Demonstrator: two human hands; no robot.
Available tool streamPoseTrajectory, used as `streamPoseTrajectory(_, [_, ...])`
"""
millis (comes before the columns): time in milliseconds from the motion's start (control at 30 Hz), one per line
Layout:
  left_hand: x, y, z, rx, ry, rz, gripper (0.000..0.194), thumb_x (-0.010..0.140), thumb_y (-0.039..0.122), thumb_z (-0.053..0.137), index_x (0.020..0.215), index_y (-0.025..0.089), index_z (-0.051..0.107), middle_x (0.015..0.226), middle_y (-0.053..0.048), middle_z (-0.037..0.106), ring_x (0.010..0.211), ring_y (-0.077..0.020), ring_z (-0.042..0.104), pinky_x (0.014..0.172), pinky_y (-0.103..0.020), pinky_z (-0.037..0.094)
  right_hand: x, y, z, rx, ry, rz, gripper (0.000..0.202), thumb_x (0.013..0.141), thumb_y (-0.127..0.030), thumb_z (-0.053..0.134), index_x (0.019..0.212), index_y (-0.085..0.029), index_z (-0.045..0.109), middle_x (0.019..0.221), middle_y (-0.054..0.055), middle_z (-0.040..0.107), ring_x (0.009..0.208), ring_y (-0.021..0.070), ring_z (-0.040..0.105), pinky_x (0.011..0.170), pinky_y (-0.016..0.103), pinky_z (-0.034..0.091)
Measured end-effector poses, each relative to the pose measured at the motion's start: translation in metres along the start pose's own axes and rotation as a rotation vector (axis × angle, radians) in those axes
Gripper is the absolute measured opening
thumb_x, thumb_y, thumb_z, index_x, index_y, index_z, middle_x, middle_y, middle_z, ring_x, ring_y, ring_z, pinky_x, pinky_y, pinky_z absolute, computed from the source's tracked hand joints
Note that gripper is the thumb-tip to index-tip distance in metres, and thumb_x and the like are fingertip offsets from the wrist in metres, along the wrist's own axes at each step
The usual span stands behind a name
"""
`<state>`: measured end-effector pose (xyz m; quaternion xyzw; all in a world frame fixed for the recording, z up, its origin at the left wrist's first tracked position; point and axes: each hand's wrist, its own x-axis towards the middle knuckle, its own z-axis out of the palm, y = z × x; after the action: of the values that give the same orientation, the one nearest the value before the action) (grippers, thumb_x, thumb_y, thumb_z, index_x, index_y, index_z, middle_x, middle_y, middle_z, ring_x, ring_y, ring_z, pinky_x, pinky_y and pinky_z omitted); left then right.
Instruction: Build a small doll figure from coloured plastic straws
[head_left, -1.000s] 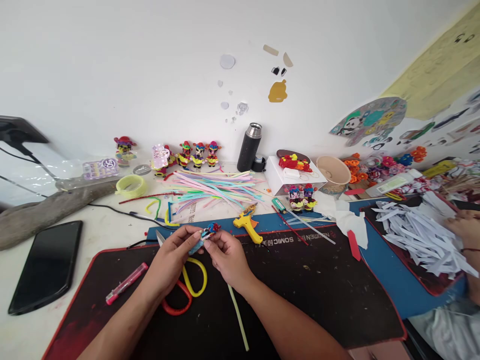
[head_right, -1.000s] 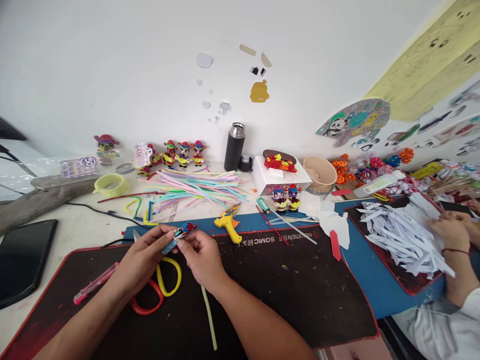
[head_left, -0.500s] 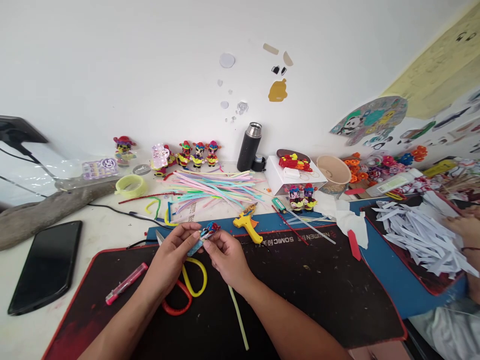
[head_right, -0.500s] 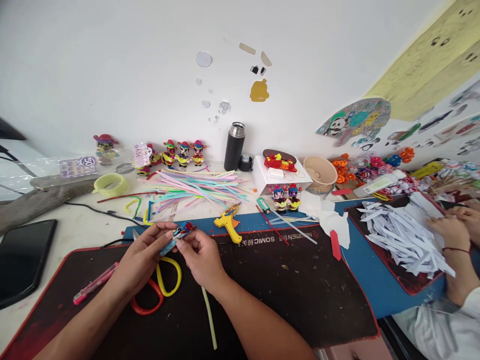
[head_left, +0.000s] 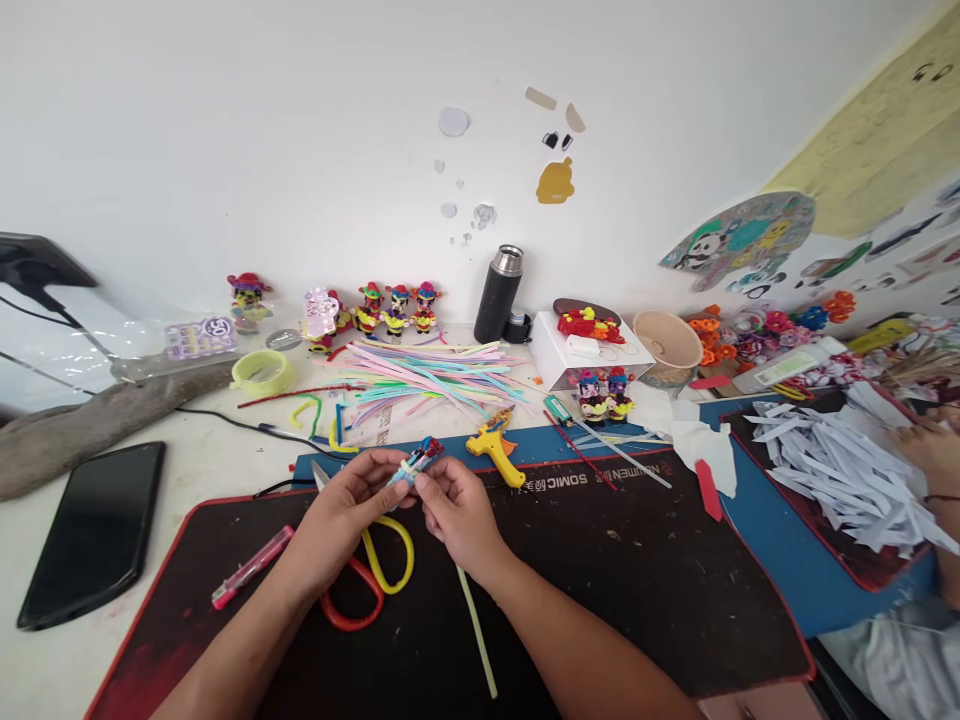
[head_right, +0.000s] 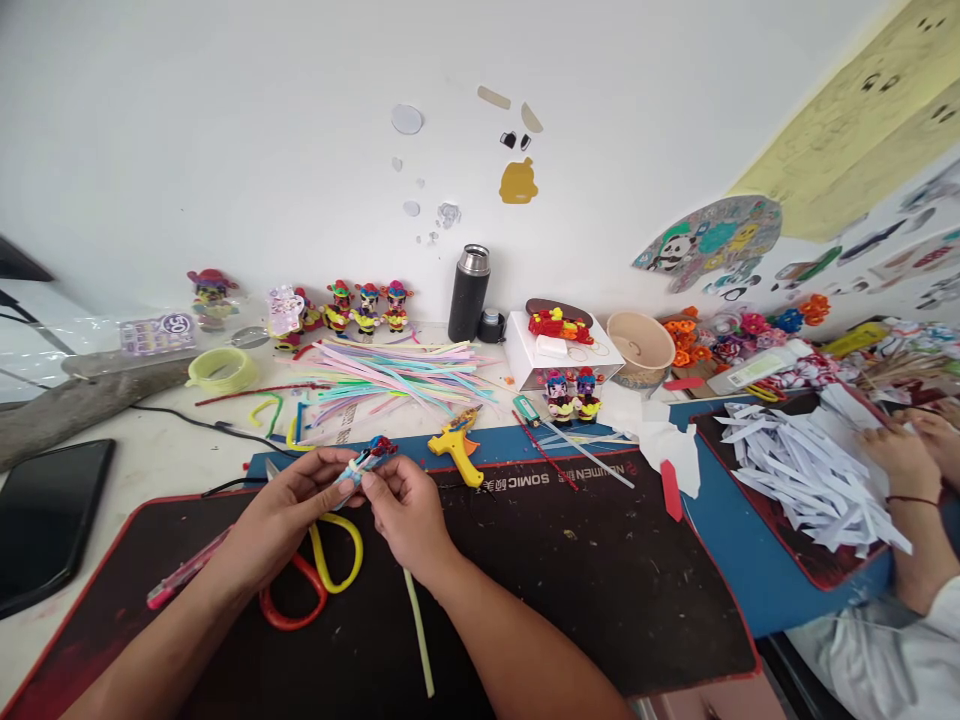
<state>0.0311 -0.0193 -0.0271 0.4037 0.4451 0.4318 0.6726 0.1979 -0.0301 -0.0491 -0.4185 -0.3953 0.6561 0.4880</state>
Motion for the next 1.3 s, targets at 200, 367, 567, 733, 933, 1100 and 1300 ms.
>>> streamPoseTrajectory(200, [0.0004, 0.0024, 0.0039, 0.077, 0.025, 0.001, 0.048, 0.079, 0.051, 0.088, 0.112, 0.02, 0.073, 0.11, -0.008, 0.08, 0.095, -0.0249, 0.075, 0.089, -0.04, 0.065, 0.0003, -0.0011, 0.0001, -0.02, -0.001, -0.001, 0.047, 0.087, -0.065, 0.074, 0.085, -0.022, 0.055, 0.048, -0.013, 0.043, 0.036, 0.0056, 0.03, 0.036, 0.021, 0.023])
streamPoseTrajectory(367, [0.0005, 0.003, 0.0054, 0.077, 0.104, 0.022, 0.05, 0.074, 0.053, 0.091, 0.108, 0.02, 0.074, 0.104, -0.008, 0.08, 0.094, -0.0276, 0.077, 0.091, -0.044, 0.065, 0.0001, -0.0035, -0.0006, -0.004, -0.025, -0.002, 0.047, 0.087, -0.066, 0.073, 0.086, -0.022, 0.055, 0.047, -0.013, 0.043, 0.036, 0.006, 0.03, 0.036, 0.021, 0.023])
streamPoseTrajectory(567, [-0.0012, 0.0038, 0.0042, 0.134, 0.145, 0.066, 0.048, 0.074, 0.052, 0.09, 0.107, 0.022, 0.074, 0.108, -0.008, 0.079, 0.098, -0.029, 0.077, 0.089, -0.042, 0.064, -0.0006, -0.0073, -0.0005, 0.021, -0.031, 0.017, 0.046, 0.088, -0.066, 0.072, 0.089, -0.022, 0.056, 0.046, -0.013, 0.042, 0.037, 0.0065, 0.028, 0.036, 0.021, 0.022])
streamPoseTrajectory(733, [-0.0003, 0.0011, 0.0025, 0.14, 0.077, 0.078, 0.045, 0.076, 0.05, 0.09, 0.108, 0.023, 0.073, 0.111, -0.008, 0.078, 0.113, -0.0319, 0.073, 0.09, -0.039, 0.064, 0.0005, -0.0055, -0.0003, 0.031, -0.014, 0.039, 0.046, 0.086, -0.065, 0.074, 0.088, -0.023, 0.055, 0.045, -0.013, 0.042, 0.037, 0.0068, 0.029, 0.035, 0.021, 0.022])
streamPoseTrajectory(933, [0.0013, -0.0035, 0.0007, 0.176, 0.033, 0.103, 0.04, 0.08, 0.046, 0.088, 0.108, 0.025, 0.07, 0.111, -0.006, 0.074, 0.115, -0.0281, 0.07, 0.092, -0.036, 0.062, 0.0, -0.0035, -0.0008, 0.014, -0.023, 0.033, 0.046, 0.086, -0.064, 0.075, 0.084, -0.022, 0.054, 0.048, -0.012, 0.045, 0.038, 0.0064, 0.032, 0.036, 0.02, 0.025])
streamPoseTrajectory(1100, [-0.0001, 0.0009, 0.0036, 0.206, 0.065, 0.09, 0.04, 0.082, 0.05, 0.085, 0.106, 0.023, 0.068, 0.104, -0.005, 0.073, 0.086, -0.0225, 0.072, 0.078, -0.036, 0.063, -0.0006, -0.0036, -0.0017, 0.007, -0.064, 0.019, 0.045, 0.088, -0.064, 0.072, 0.085, -0.022, 0.055, 0.046, -0.012, 0.044, 0.037, 0.0063, 0.03, 0.036, 0.021, 0.025])
streamPoseTrajectory(1300, [-0.0003, 0.006, 0.0064, 0.189, 0.134, 0.092, 0.043, 0.076, 0.052, 0.088, 0.101, 0.023, 0.069, 0.104, -0.005, 0.072, 0.075, -0.0196, 0.07, 0.073, -0.034, 0.062, 0.0005, -0.0049, -0.0025, -0.034, -0.058, 0.052, 0.047, 0.088, -0.067, 0.07, 0.087, -0.022, 0.056, 0.046, -0.011, 0.047, 0.034, 0.0067, 0.034, 0.036, 0.021, 0.025])
